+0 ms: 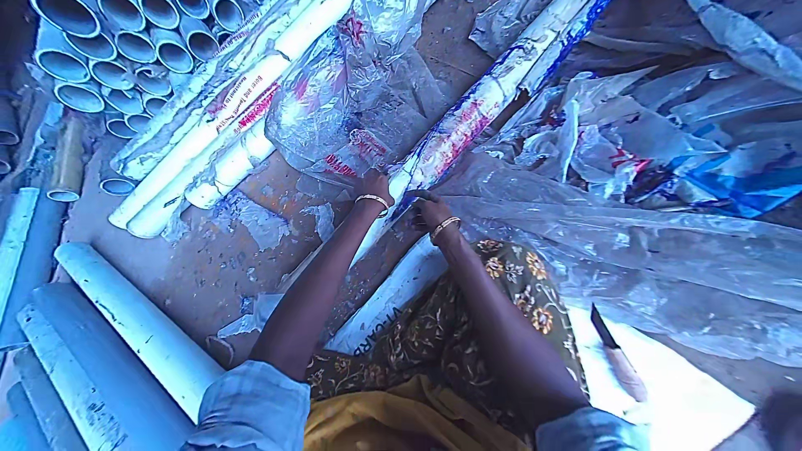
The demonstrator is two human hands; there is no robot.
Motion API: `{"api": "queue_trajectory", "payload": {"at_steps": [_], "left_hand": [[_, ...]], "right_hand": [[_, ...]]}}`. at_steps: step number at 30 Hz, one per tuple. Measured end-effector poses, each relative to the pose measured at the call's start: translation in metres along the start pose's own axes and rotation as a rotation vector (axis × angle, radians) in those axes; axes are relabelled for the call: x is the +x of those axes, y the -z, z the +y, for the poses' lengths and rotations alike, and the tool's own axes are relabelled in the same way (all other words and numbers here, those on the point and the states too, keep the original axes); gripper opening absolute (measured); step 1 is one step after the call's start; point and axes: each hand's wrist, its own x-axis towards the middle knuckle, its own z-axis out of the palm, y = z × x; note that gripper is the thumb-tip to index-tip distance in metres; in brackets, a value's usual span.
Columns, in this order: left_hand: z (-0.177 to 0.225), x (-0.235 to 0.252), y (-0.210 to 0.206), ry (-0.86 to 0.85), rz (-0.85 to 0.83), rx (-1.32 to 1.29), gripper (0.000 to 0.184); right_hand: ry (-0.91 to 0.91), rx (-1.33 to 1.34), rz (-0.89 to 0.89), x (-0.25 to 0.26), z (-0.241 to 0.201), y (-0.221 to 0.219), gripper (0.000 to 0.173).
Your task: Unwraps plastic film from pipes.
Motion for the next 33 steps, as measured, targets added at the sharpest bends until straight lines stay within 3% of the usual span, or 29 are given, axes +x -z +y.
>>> {"api": "queue_trajectory", "payload": {"at_steps": [4, 6, 8, 10, 12, 15, 17, 19, 22, 25, 27, 33], "left_hand": [[-0.009, 0.001, -0.012, 0.003, 0.04, -0.021, 0.037], [-0.028, 0.005, -0.02, -0.044, 0.087, -0.055, 0.033], [-0.052, 0.006, -0.026, -0.132, 0.128, -0.123, 0.034], [-0.07, 0.0, -0.024, -0.208, 0.119, -0.162, 0.036], [-0.077, -0.006, -0.021, -0.234, 0.116, -0.15, 0.039], [-0.07, -0.021, -0.026, -0.248, 0.341, 0.033, 0.044], [-0.063, -0.036, -0.047, -0.363, 0.571, 0.088, 0.031], [-0.054, -0.045, -0.073, -0.358, 0.666, 0.024, 0.021], [-0.054, -0.044, -0.091, -0.071, 0.511, -0.124, 0.037], [-0.056, -0.034, -0.081, 0.067, 0.416, -0.146, 0.053], [-0.053, -0.03, -0.071, 0.103, 0.365, -0.121, 0.051], [-0.045, -0.023, -0.058, 0.142, 0.252, -0.059, 0.045]], "right_hand": [[-0.073, -0.077, -0.114, 0.007, 0.018, -0.018, 0.034], [-0.046, -0.096, -0.083, 0.006, 0.03, -0.029, 0.028], [0.145, -0.271, 0.01, 0.003, 0.033, -0.034, 0.027], [0.449, -0.552, 0.122, 0.001, 0.032, -0.036, 0.027], [0.667, -0.754, 0.174, 0.011, 0.027, -0.039, 0.036], [0.719, -0.998, 0.152, 0.025, 0.029, -0.042, 0.057], [0.74, -1.039, 0.139, 0.027, 0.033, -0.044, 0.062], [0.749, -1.042, 0.132, 0.028, 0.033, -0.044, 0.064], [0.735, -1.052, 0.131, 0.029, 0.034, -0.047, 0.066], [0.626, -1.119, 0.113, 0.034, 0.027, -0.049, 0.067], [0.582, -1.144, 0.104, 0.035, 0.025, -0.05, 0.069], [0.699, -1.101, 0.121, 0.027, 0.034, -0.047, 0.072]]}}
